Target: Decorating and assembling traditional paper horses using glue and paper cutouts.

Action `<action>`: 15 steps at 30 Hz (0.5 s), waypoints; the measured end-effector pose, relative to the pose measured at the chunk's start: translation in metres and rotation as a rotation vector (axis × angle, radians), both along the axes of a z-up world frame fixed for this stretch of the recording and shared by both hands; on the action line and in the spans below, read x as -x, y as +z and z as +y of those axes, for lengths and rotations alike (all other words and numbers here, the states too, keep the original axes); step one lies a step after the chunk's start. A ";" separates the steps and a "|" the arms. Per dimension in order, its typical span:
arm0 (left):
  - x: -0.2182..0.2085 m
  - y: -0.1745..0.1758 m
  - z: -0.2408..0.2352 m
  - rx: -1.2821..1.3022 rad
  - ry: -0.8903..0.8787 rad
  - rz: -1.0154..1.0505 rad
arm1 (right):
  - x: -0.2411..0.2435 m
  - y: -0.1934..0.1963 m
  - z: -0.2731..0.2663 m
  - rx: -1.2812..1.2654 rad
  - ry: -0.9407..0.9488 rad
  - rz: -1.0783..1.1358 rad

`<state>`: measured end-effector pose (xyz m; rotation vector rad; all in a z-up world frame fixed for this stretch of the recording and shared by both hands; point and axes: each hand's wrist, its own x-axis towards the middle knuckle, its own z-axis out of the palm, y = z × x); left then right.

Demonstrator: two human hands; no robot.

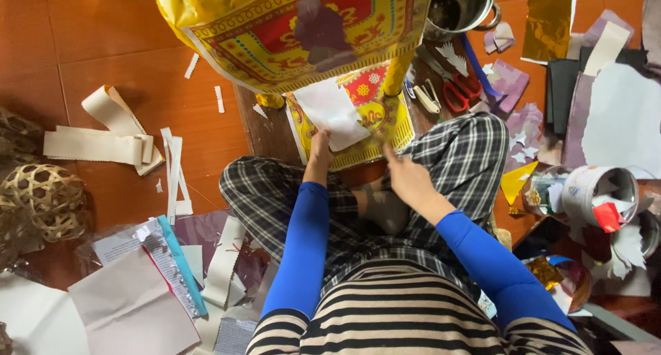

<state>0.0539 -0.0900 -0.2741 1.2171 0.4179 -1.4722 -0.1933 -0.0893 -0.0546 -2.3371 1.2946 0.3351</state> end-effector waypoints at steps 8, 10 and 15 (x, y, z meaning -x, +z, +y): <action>0.001 -0.006 0.002 0.096 -0.036 -0.047 | 0.039 0.041 -0.017 -0.053 -0.018 0.113; 0.004 0.038 -0.009 -0.042 -0.030 -0.029 | 0.040 0.094 -0.058 0.222 -0.260 -0.022; 0.006 0.052 -0.005 0.169 -0.018 0.008 | 0.071 0.033 -0.200 0.493 -0.318 -0.139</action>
